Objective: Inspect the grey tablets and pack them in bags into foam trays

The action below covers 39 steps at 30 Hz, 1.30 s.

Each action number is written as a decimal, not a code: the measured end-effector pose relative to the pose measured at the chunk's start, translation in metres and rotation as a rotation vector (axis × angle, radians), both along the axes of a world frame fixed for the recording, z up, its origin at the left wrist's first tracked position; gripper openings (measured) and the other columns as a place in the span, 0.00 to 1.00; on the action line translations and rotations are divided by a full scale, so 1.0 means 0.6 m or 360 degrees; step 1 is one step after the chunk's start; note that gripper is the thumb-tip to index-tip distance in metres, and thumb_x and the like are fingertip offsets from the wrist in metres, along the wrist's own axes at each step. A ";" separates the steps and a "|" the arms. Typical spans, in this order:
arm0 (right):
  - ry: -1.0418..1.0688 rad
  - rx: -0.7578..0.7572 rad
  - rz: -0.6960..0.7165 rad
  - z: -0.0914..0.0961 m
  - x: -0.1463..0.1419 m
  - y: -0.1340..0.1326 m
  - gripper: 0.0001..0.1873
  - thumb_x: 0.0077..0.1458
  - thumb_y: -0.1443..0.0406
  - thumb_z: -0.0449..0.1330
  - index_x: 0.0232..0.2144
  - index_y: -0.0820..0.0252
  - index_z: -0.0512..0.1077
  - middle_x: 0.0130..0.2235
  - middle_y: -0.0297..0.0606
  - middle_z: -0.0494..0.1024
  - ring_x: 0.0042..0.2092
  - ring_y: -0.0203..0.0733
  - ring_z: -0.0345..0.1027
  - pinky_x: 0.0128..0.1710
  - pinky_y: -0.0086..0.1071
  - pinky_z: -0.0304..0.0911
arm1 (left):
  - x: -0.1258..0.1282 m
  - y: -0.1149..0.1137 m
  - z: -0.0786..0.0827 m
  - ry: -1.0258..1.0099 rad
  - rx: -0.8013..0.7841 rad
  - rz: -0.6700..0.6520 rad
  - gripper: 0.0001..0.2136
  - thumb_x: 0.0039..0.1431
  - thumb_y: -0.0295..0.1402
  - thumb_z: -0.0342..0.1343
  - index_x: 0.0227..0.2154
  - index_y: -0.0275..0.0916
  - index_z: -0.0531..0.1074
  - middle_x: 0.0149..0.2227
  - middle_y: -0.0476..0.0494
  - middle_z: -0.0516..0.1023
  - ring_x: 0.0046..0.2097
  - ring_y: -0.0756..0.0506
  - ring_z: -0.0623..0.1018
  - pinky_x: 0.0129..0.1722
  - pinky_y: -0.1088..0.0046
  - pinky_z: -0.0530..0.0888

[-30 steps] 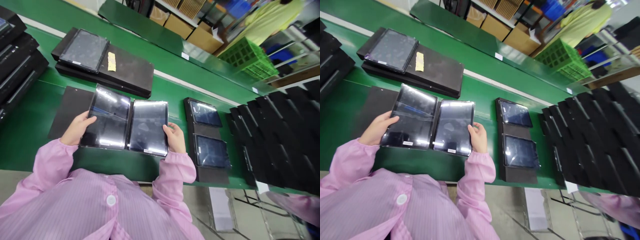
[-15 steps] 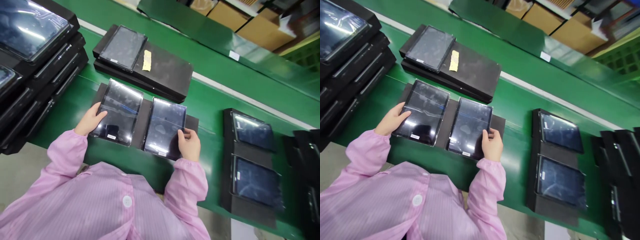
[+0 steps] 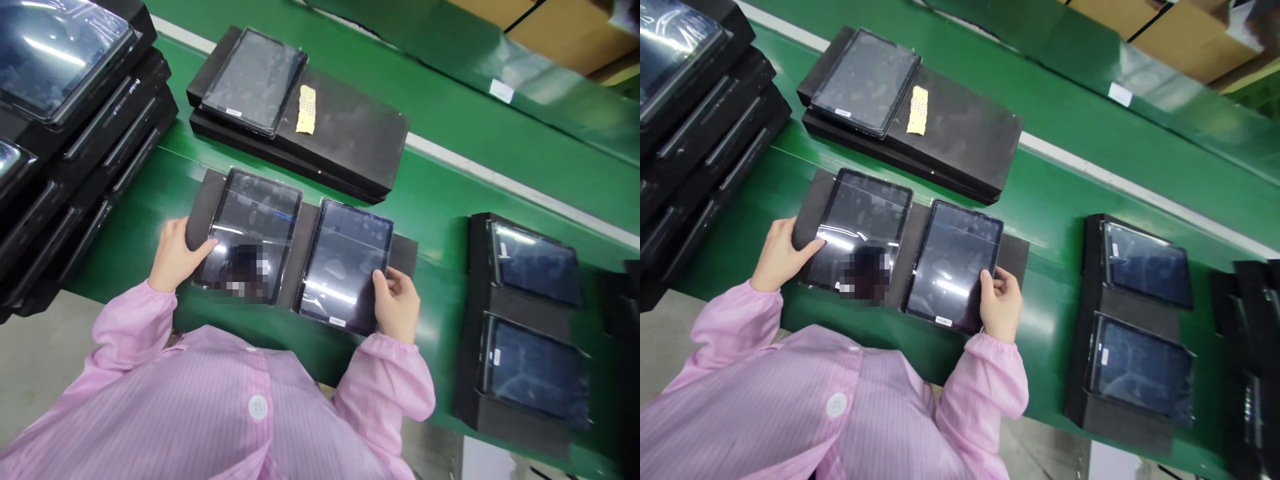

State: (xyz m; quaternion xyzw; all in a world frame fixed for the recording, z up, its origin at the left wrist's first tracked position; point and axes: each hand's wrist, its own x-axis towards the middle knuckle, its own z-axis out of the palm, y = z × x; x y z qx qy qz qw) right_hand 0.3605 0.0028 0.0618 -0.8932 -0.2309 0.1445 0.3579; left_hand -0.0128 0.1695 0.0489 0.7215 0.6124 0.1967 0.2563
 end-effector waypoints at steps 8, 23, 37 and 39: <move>-0.0333 -0.0323 0.0074 0.015 -0.005 -0.025 0.27 0.49 0.45 0.59 0.37 0.62 0.73 0.26 0.40 0.73 0.32 0.51 0.69 0.38 0.46 0.65 | -0.012 -0.033 -0.001 0.0033 0.0036 -0.0175 0.40 0.57 0.50 0.59 0.66 0.31 0.57 0.56 0.27 0.66 0.61 0.31 0.67 0.63 0.46 0.63; -0.0962 -0.0169 0.0278 0.039 -0.094 0.017 0.38 0.58 0.46 0.57 0.61 0.67 0.65 0.64 0.62 0.63 0.68 0.70 0.50 0.63 0.66 0.49 | -0.044 -0.056 0.061 -0.0097 0.0050 -0.1172 0.12 0.67 0.43 0.53 0.41 0.50 0.82 0.38 0.48 0.81 0.40 0.45 0.79 0.43 0.68 0.75; 0.0358 0.0368 0.1268 0.056 -0.225 0.054 0.11 0.61 0.67 0.59 0.45 0.57 0.76 0.36 0.38 0.81 0.30 0.37 0.71 0.31 0.33 0.71 | -0.057 -0.139 0.030 -0.0021 0.0099 -0.0043 0.02 0.62 0.37 0.57 0.35 0.52 0.74 0.34 0.57 0.83 0.37 0.41 0.83 0.38 0.60 0.77; 0.0509 0.0361 0.1293 0.048 -0.236 0.060 0.17 0.61 0.66 0.59 0.52 0.57 0.73 0.41 0.39 0.81 0.30 0.36 0.71 0.29 0.31 0.71 | -0.062 -0.148 0.021 -0.0178 0.0094 -0.0033 0.03 0.60 0.36 0.58 0.34 0.54 0.74 0.34 0.58 0.83 0.39 0.39 0.83 0.41 0.55 0.78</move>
